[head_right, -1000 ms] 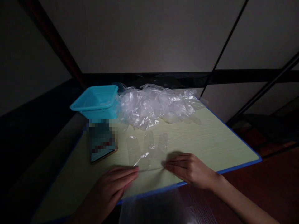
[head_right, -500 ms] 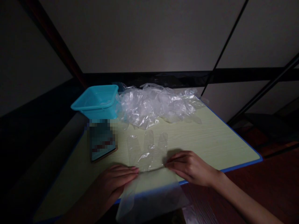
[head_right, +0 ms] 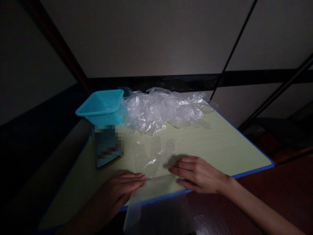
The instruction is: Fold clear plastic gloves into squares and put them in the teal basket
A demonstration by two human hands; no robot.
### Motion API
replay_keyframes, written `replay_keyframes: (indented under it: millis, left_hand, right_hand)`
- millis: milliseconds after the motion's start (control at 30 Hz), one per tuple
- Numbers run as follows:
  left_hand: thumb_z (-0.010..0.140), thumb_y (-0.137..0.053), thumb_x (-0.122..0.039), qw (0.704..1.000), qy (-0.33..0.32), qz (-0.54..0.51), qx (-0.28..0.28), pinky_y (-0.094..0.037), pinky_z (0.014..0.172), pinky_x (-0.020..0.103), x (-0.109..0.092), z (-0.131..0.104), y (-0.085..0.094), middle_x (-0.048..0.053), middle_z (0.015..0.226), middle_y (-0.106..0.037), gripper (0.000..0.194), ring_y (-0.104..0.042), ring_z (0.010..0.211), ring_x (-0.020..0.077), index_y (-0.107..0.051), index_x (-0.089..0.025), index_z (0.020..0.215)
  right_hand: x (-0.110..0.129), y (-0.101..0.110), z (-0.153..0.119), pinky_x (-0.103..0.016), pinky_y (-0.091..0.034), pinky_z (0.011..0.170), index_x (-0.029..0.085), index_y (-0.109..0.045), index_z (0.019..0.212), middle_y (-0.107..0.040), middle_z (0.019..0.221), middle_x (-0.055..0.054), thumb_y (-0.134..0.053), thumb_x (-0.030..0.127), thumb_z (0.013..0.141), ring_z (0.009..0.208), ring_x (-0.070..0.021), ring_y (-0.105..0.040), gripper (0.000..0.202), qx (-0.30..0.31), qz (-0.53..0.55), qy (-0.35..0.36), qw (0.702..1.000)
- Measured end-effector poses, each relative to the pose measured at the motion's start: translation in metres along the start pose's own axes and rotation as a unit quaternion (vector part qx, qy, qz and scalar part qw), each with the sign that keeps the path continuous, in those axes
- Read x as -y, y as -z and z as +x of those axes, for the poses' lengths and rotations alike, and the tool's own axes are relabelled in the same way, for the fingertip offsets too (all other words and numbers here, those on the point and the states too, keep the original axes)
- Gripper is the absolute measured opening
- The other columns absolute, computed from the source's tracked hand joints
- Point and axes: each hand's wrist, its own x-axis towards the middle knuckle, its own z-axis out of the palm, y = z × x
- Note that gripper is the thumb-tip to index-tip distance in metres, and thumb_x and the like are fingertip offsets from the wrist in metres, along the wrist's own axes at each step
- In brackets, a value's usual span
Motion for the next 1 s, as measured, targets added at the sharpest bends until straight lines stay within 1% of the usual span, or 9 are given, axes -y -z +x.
replay_keyframes:
  millis: [100, 233, 333, 467, 533, 700, 800, 900, 1000]
  left_hand:
    - [0.085, -0.044, -0.01, 1.0, 0.001, 0.006, 0.0, -0.05, 0.083, 0.033, -0.001, 0.002, 0.0, 0.006, 0.107, -0.068, 0.029, -0.064, 0.099, 0.019, -0.065, -0.016, 0.103]
    - [0.083, -0.045, -0.009, 1.0, 0.004, -0.006, 0.004, -0.049, 0.083, 0.032, -0.002, 0.002, 0.0, 0.006, 0.107, -0.068, 0.029, -0.063, 0.099, 0.0179, -0.065, -0.016, 0.102]
    - [0.084, -0.044, -0.01, 1.0, 0.005, -0.009, -0.004, -0.049, 0.084, 0.031, -0.002, 0.002, 0.0, 0.005, 0.105, -0.069, 0.029, -0.064, 0.098, 0.0171, -0.065, -0.017, 0.102]
    - [0.084, -0.043, -0.01, 1.0, 0.004, -0.002, -0.001, -0.049, 0.083, 0.031, -0.003, 0.002, 0.002, 0.004, 0.104, -0.069, 0.029, -0.064, 0.097, 0.0166, -0.065, -0.02, 0.101]
    - [0.084, -0.044, -0.01, 1.0, 0.002, -0.003, 0.007, -0.049, 0.083, 0.031, -0.003, 0.002, 0.002, 0.004, 0.103, -0.069, 0.029, -0.064, 0.097, 0.0171, -0.065, -0.02, 0.101]
    - [0.084, -0.045, -0.011, 1.0, 0.006, -0.008, 0.005, -0.049, 0.084, 0.032, -0.003, 0.002, 0.002, 0.005, 0.106, -0.068, 0.027, -0.064, 0.098, 0.018, -0.065, -0.018, 0.101]
    - [0.084, -0.046, -0.011, 1.0, 0.007, -0.014, 0.007, -0.048, 0.084, 0.032, -0.003, 0.002, 0.001, 0.005, 0.107, -0.068, 0.027, -0.064, 0.098, 0.0179, -0.065, -0.018, 0.101]
    - [0.085, -0.045, -0.01, 1.0, 0.011, -0.014, 0.003, -0.048, 0.085, 0.031, -0.002, 0.001, 0.001, 0.005, 0.108, -0.068, 0.027, -0.063, 0.099, 0.0173, -0.065, -0.019, 0.102]
    - [0.085, -0.044, -0.011, 1.0, 0.008, -0.015, 0.01, -0.047, 0.086, 0.031, -0.001, 0.001, 0.001, 0.005, 0.108, -0.068, 0.028, -0.063, 0.1, 0.0171, -0.064, -0.018, 0.103]
  right_hand:
    - [0.002, -0.004, 0.002, -0.041, -0.042, 0.092, 0.006, -0.045, 0.127, -0.061, 0.113, -0.016, -0.05, 0.027, 0.085, 0.106, -0.0234, -0.053, 0.046, 0.019, 0.006, -0.003, 1.0]
    - [0.006, -0.007, 0.011, -0.042, -0.031, 0.103, 0.006, -0.033, 0.135, -0.047, 0.133, -0.018, -0.056, 0.033, 0.079, 0.127, -0.0235, -0.035, 0.067, 0.071, 0.064, 0.003, 0.995]
    - [0.007, -0.01, 0.021, -0.043, -0.022, 0.107, 0.007, -0.029, 0.138, -0.04, 0.139, -0.017, -0.06, 0.034, 0.074, 0.133, -0.0227, -0.025, 0.076, 0.093, 0.098, 0.01, 0.991]
    - [0.005, -0.014, 0.028, -0.046, -0.017, 0.109, 0.01, -0.028, 0.139, -0.038, 0.14, -0.016, -0.063, 0.035, 0.071, 0.134, -0.0233, -0.022, 0.081, 0.103, 0.126, 0.013, 0.987]
    - [0.004, -0.014, 0.028, -0.047, -0.017, 0.108, 0.011, -0.03, 0.138, -0.039, 0.139, -0.016, -0.063, 0.036, 0.072, 0.134, -0.0237, -0.023, 0.079, 0.102, 0.13, 0.005, 0.986]
    - [0.002, -0.01, 0.022, -0.047, -0.021, 0.107, 0.012, -0.033, 0.136, -0.039, 0.139, -0.016, -0.061, 0.037, 0.074, 0.133, -0.0232, -0.025, 0.072, 0.091, 0.118, -0.008, 0.989]
    - [0.001, -0.008, 0.018, -0.046, -0.024, 0.107, 0.01, -0.034, 0.134, -0.041, 0.138, -0.018, -0.06, 0.037, 0.076, 0.133, -0.0232, -0.026, 0.069, 0.076, 0.113, -0.007, 0.991]
    - [0.001, -0.008, 0.012, -0.045, -0.029, 0.104, 0.009, -0.033, 0.134, -0.043, 0.136, -0.019, -0.061, 0.037, 0.077, 0.131, -0.0237, -0.03, 0.069, 0.046, 0.102, -0.002, 0.994]
    - [0.002, -0.01, 0.003, -0.043, -0.038, 0.099, 0.013, -0.034, 0.134, -0.05, 0.129, -0.017, -0.06, 0.034, 0.08, 0.124, -0.0232, -0.04, 0.064, -0.003, 0.088, -0.019, 0.996]
